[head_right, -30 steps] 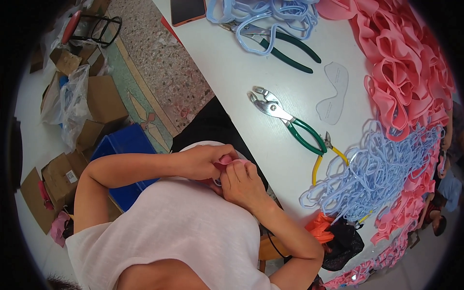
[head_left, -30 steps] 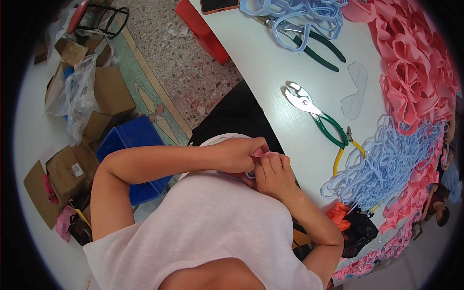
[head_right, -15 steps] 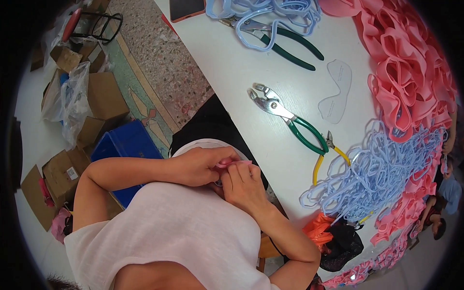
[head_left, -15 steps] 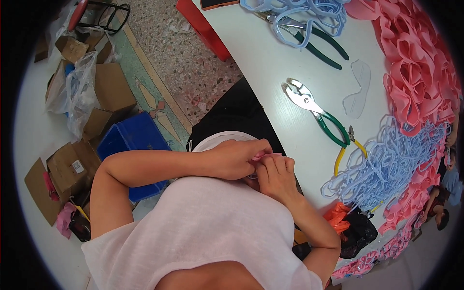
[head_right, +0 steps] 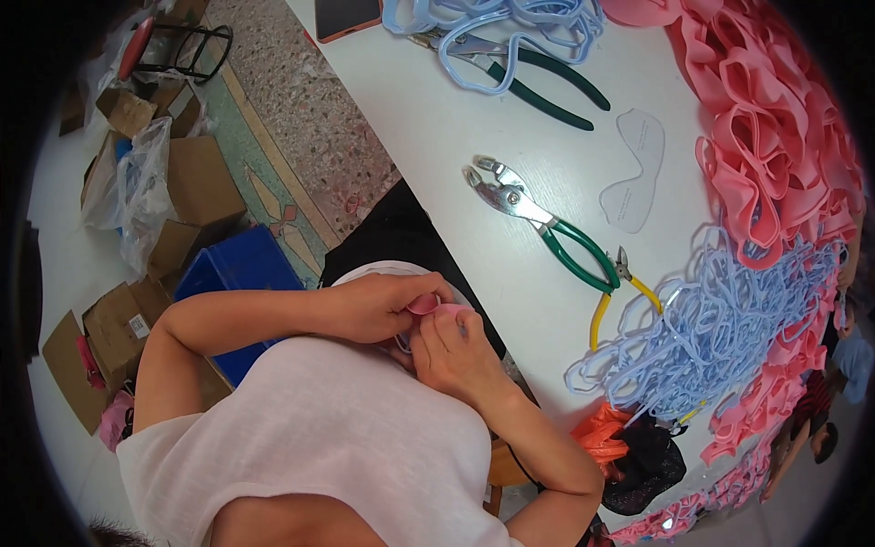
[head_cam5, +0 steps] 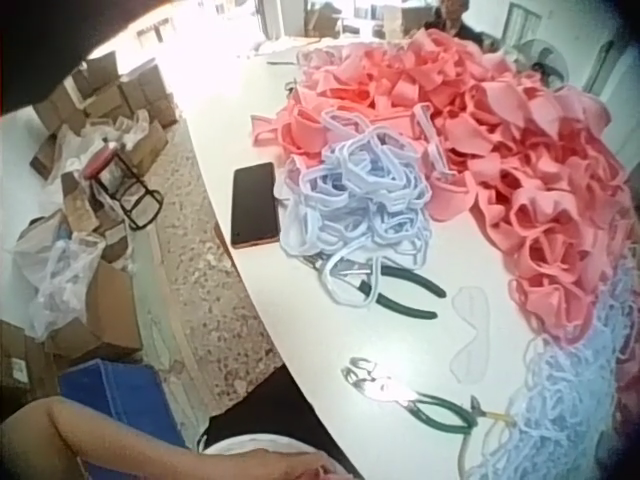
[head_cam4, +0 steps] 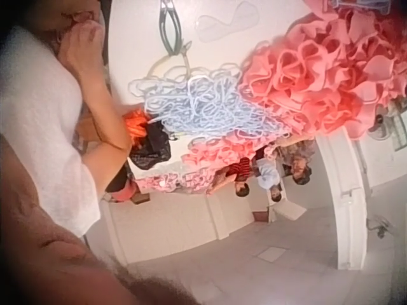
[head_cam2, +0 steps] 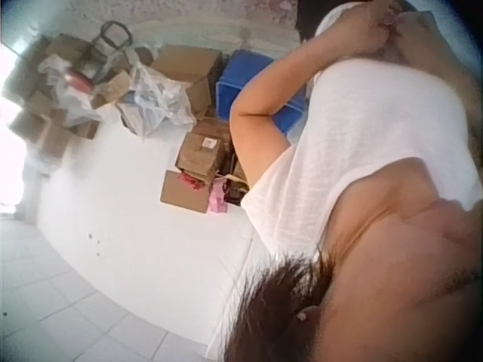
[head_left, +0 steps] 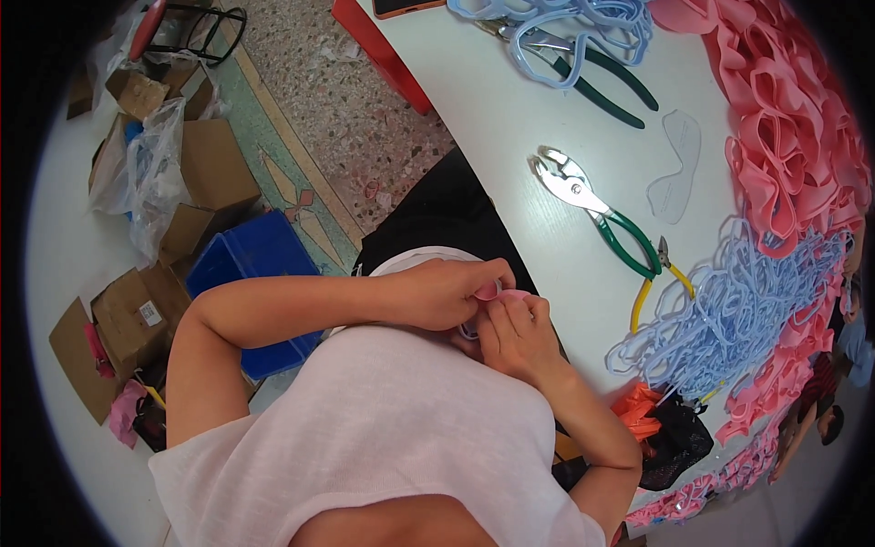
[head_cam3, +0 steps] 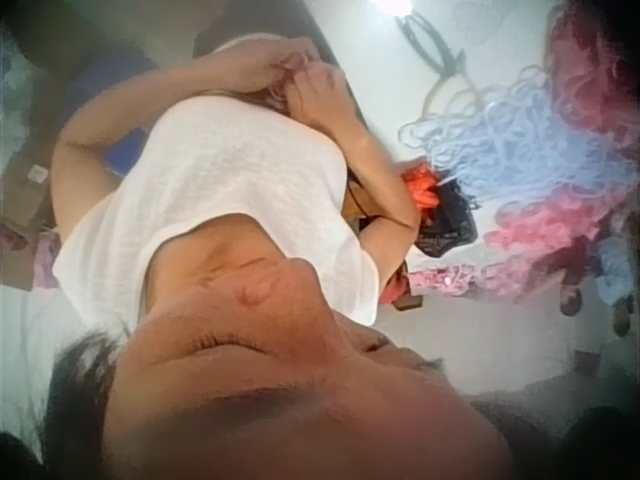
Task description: Cutting and assembling fabric parts for a product, possibly swimming goggles or masks.
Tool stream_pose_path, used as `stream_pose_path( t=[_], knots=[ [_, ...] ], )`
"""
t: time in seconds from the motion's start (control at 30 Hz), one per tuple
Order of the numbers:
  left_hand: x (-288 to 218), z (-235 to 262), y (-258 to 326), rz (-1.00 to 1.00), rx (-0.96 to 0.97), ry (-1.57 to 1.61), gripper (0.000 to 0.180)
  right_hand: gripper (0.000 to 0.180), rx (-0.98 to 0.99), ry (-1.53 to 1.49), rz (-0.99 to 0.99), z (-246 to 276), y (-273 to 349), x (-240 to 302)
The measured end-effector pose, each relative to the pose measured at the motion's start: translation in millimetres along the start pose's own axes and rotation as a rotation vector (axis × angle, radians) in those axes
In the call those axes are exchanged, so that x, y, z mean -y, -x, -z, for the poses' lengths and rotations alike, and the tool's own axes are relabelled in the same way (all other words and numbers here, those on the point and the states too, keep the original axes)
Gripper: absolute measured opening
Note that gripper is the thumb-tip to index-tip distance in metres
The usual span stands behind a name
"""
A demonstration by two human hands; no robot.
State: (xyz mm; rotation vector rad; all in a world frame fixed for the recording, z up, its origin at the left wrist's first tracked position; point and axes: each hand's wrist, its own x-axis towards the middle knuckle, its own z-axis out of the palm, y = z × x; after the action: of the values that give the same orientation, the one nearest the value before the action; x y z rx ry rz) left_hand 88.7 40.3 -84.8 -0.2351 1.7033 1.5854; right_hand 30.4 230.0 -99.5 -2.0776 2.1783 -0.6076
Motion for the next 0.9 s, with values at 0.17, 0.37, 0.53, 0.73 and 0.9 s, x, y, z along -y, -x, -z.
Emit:
stream_pose_path(
  t=[0.17,0.37,0.53,0.73,0.9],
  knots=[
    [1,-2,1,-0.054,-0.061,-0.015,0.038,0.036,-0.027,-0.051,-0.027,-1,2,-6],
    [-14,28,12,-0.197,-0.270,0.137,0.047,0.031,-0.055,-0.301,-0.232,19,-21,-32],
    [-6,26,46,-0.521,-0.492,0.434,0.088,0.032,-0.140,-0.606,-0.425,42,-45,-36],
    [-5,17,25,-0.612,-0.512,0.804,0.117,0.027,-0.287,-0.734,-0.590,38,-79,-39],
    [-14,19,16,-0.670,-0.779,0.761,0.103,0.030,-0.179,-0.861,-0.691,40,-93,-42]
  ],
)
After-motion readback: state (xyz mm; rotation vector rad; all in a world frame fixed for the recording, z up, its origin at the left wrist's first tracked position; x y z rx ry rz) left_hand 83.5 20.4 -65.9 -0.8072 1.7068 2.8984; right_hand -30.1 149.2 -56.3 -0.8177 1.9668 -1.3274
